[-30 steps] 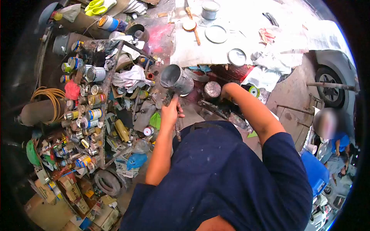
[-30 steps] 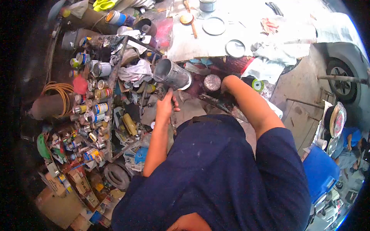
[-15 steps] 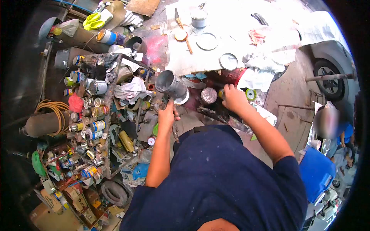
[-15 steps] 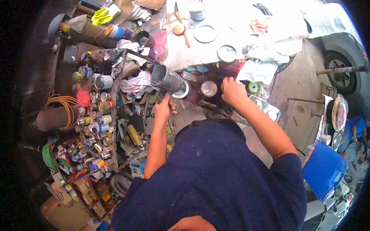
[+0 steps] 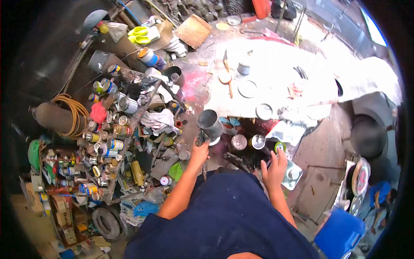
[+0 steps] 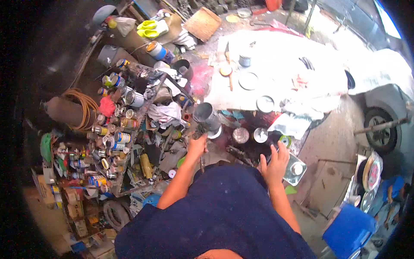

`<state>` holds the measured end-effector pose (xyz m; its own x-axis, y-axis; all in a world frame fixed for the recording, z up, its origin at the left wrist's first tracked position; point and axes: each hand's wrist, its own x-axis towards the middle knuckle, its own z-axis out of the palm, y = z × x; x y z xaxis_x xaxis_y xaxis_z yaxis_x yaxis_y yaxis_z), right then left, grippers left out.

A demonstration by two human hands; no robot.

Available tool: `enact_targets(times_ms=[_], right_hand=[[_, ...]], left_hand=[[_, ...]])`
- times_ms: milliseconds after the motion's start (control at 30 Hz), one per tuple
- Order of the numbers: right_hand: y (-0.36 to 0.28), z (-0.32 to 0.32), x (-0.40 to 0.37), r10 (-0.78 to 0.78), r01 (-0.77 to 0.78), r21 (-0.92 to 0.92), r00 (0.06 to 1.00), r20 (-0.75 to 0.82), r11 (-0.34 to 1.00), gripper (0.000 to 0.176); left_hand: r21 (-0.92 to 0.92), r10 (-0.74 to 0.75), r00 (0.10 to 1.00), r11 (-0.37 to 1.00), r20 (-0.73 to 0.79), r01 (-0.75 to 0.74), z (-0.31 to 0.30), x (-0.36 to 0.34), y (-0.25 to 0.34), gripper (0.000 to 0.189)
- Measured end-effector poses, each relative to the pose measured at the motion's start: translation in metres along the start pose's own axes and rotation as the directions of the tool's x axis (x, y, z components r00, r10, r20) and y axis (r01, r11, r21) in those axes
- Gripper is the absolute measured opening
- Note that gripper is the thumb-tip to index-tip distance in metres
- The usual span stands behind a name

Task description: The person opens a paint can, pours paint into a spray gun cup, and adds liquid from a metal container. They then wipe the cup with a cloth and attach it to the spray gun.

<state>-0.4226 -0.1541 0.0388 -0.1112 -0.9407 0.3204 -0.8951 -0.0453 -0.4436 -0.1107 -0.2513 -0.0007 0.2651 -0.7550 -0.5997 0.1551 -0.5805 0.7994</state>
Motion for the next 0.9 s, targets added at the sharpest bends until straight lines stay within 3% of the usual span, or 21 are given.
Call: enact_targets(times_ms=[133, 233, 333, 400, 500, 600, 733, 800, 900], right_hand=[[-0.006, 0.005, 0.002, -0.036, 0.037, -0.114, 0.999, 0.018, 0.993, 0.045], [-0.004, 0.008, 0.001, -0.012, 0.016, -0.127, 0.999, 0.033, 0.992, 0.045], [-0.007, 0.006, 0.004, -0.012, 0.017, -0.125, 0.999, 0.038, 0.992, 0.044], [-0.006, 0.007, 0.003, -0.030, 0.033, -0.109, 0.999, 0.026, 0.994, 0.042], [-0.008, 0.008, 0.006, -0.047, 0.047, -0.039, 0.999, -0.004, 0.998, 0.041], [-0.008, 0.006, 0.019, -0.071, 0.075, 0.091, 0.996, -0.045, 0.993, 0.043], [-0.021, 0.023, 0.121, -0.147, 0.158, 0.188, 0.986, -0.073, 0.969, 0.045], [-0.018, 0.051, 0.196, -0.303, 0.324, 0.093, 0.934, -0.187, 0.941, 0.048], [-0.022, 0.083, 0.301, -0.373, 0.372, -0.036, 0.924, -0.079, 0.928, 0.056]], left_hand=[[0.114, 0.076, 0.997, 0.990, 0.035, -0.079, 0.001, 0.003, 0.003, 0.059], [-0.019, 0.037, 0.999, 0.999, 0.036, -0.037, -0.001, 0.002, -0.004, 0.060], [0.039, 0.079, 0.996, 0.996, 0.048, -0.080, -0.001, -0.003, -0.001, 0.072], [0.040, 0.094, 0.993, 0.995, 0.069, -0.096, -0.002, -0.008, 0.004, 0.080], [0.103, 0.043, 0.999, 0.994, 0.025, -0.045, -0.001, -0.009, 0.004, 0.078], [0.067, 0.086, 0.991, 0.993, 0.101, -0.093, -0.004, 0.004, -0.004, 0.072], [0.255, 0.121, 0.992, 0.959, 0.043, -0.128, -0.002, -0.003, 0.001, 0.062], [0.287, 0.172, 0.985, 0.943, 0.019, -0.170, -0.002, 0.006, -0.007, 0.059], [0.326, 0.086, 0.993, 0.939, 0.085, -0.110, -0.009, 0.006, -0.002, 0.069]])
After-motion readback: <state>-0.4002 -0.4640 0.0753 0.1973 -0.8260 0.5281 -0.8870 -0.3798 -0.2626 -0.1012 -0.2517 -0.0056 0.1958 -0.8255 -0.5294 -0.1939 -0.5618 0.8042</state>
